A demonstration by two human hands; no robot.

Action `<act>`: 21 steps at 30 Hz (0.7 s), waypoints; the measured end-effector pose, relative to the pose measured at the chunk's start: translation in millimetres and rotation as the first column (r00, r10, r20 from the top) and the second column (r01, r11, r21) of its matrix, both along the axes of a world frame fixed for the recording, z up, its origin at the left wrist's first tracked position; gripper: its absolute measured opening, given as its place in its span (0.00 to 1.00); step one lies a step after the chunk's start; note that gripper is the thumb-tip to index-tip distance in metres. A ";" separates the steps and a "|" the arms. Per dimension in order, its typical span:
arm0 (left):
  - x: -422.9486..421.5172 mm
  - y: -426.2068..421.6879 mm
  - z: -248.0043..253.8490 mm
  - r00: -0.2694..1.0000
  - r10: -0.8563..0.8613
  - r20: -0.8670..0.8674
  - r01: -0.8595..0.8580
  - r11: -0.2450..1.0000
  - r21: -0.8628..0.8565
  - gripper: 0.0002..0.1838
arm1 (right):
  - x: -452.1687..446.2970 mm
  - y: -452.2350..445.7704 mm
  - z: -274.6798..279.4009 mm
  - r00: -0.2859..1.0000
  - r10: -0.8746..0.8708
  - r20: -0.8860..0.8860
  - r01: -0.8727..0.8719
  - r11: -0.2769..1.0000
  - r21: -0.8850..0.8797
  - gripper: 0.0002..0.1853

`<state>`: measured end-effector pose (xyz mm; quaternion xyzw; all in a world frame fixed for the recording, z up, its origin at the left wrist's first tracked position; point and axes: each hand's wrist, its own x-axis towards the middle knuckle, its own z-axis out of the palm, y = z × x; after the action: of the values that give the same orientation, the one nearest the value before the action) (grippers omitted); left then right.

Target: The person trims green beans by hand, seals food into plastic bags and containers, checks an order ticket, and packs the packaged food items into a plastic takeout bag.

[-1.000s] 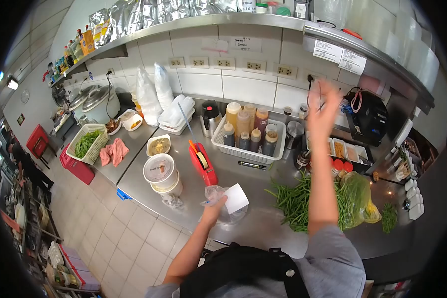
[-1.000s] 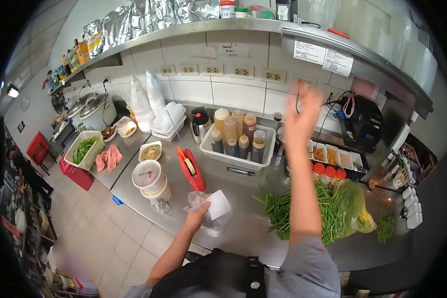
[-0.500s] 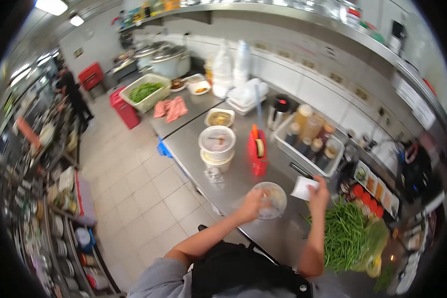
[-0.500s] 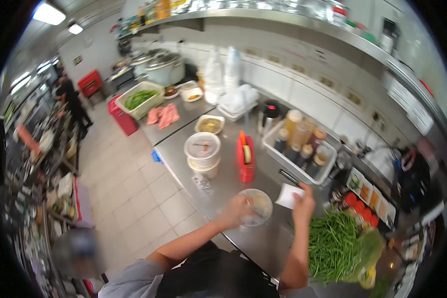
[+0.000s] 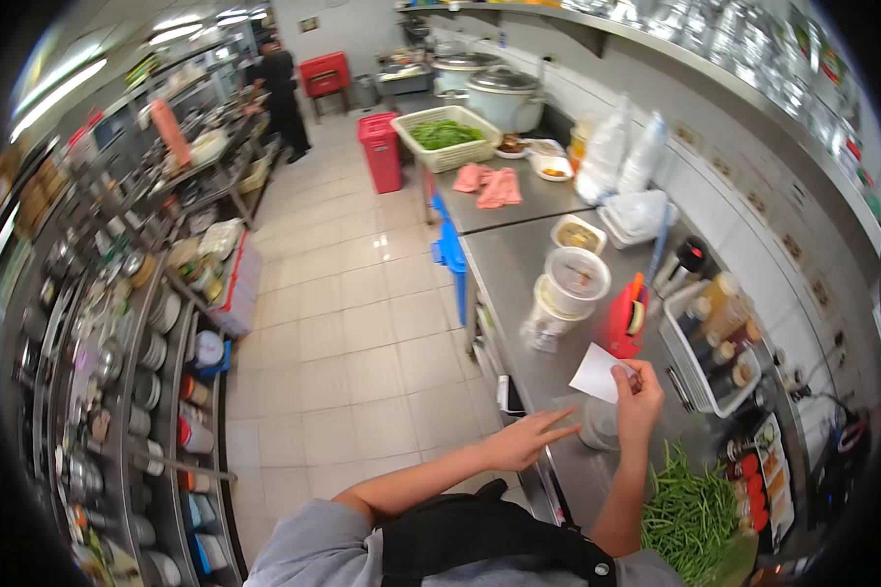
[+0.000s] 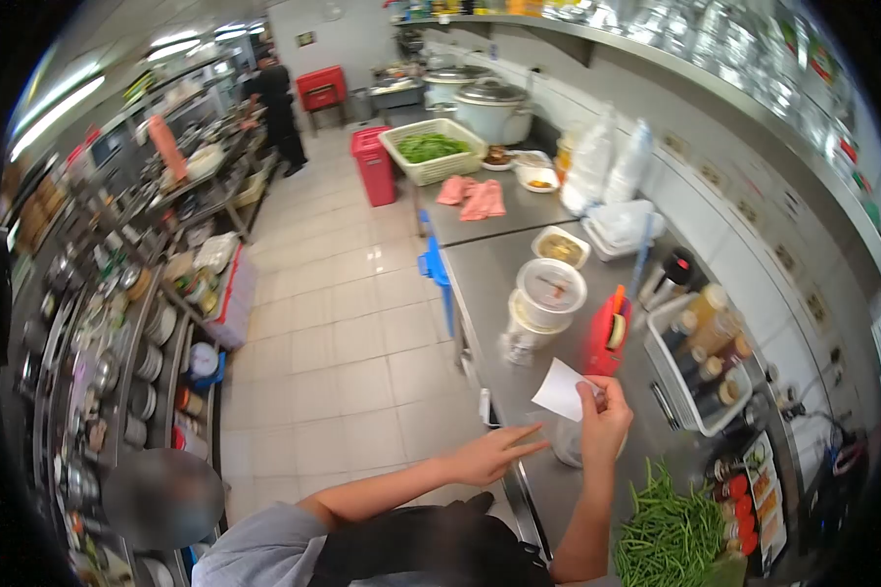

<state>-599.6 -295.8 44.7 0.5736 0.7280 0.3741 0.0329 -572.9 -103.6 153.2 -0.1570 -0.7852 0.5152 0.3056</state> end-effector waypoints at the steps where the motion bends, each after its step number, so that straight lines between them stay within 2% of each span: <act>1: 6.0 -26.7 -7.3 0.990 0.094 0.101 -0.092 0.995 -0.024 0.44 | -9.2 -18.7 1.7 0.999 0.047 -0.001 -0.047 0.999 0.000 0.06; 2: 14.3 -57.4 -23.4 0.952 0.193 0.236 -0.199 0.980 -0.002 0.32 | -17.6 -39.3 3.5 0.989 0.147 -0.001 -0.147 0.989 -0.023 0.06; 4: 45.2 -134.8 -74.8 0.773 0.453 0.444 -0.360 0.890 -0.280 0.17 | -32.6 -82.6 -1.5 0.950 0.312 0.000 -0.312 0.948 -0.057 0.07; 5: 73.8 -177.7 -96.1 0.672 0.626 0.396 -0.502 0.777 -0.379 0.10 | -36.2 -110.2 -3.7 0.927 0.374 0.005 -0.373 0.926 -0.061 0.07; 6: 102.1 -222.9 -129.6 0.590 0.759 0.275 -0.479 0.603 -0.637 0.11 | -39.8 -140.3 -4.4 0.905 0.426 0.001 -0.426 0.904 -0.047 0.07; 7: 138.8 -266.9 -161.1 0.519 0.837 0.170 -0.472 0.447 -0.760 0.14 | -43.0 -172.9 -4.1 0.876 0.482 -0.007 -0.482 0.876 -0.030 0.07; 8: 173.7 -303.4 -172.4 0.441 0.875 0.200 -0.264 0.339 -0.903 0.19 | -41.5 -205.5 -3.0 0.818 0.575 0.002 -0.574 0.817 -0.060 0.08; 10: 268.1 -364.5 -233.6 0.380 0.844 0.379 -0.246 0.487 -0.838 0.31 | -34.9 -273.4 -13.1 0.703 0.711 0.010 -0.709 0.702 -0.067 0.08; 11: 294.5 -377.7 -231.9 0.318 0.868 0.382 -0.280 0.471 -0.836 0.31 | -28.2 -308.1 -16.9 0.637 0.770 0.017 -0.767 0.636 -0.078 0.08; 13: 343.5 -399.6 -212.4 -0.161 0.836 0.525 -0.378 0.439 -0.815 0.42 | -7.7 -371.7 -14.7 0.527 0.846 0.079 -0.844 0.532 -0.066 0.09; 14: 351.6 -407.3 -164.3 -0.260 0.773 0.579 -0.390 0.464 -0.795 0.47 | -1.6 -402.3 -24.8 0.437 0.898 0.048 -0.898 0.439 -0.039 0.08; 15: 363.5 -417.0 -151.3 -0.297 0.763 0.575 -0.405 0.444 -0.799 0.47 | 7.9 -430.0 -31.0 0.346 0.938 0.018 -0.938 0.346 -0.009 0.08; 18: 403.7 -435.8 -138.1 -0.388 0.716 0.581 -0.421 0.423 -0.802 0.45 | 46.5 -507.4 -27.6 0.165 0.986 0.019 -0.972 0.166 -0.169 0.08; 19: 421.6 -438.3 -146.8 -0.417 0.700 0.579 -0.434 0.407 -0.804 0.45 | 58.6 -530.7 -27.1 0.094 0.996 -0.004 -0.967 0.090 -0.237 0.07; 20: 438.4 -438.3 -160.4 -0.484 0.619 0.618 -0.521 0.364 -0.772 0.44 | 69.6 -553.0 -25.2 0.060 0.998 -0.003 -0.969 0.058 -0.241 0.07; 21: 455.0 -437.9 -173.4 -0.534 0.532 0.657 -0.598 0.312 -0.738 0.42 | 80.1 -573.8 -22.5 -0.031 0.999 0.026 -0.976 -0.025 -0.218 0.07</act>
<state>-144.5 -733.7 -128.6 -0.3926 0.6562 0.5915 0.2557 -492.7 -677.3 130.7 0.3851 -0.6480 0.6136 -0.2351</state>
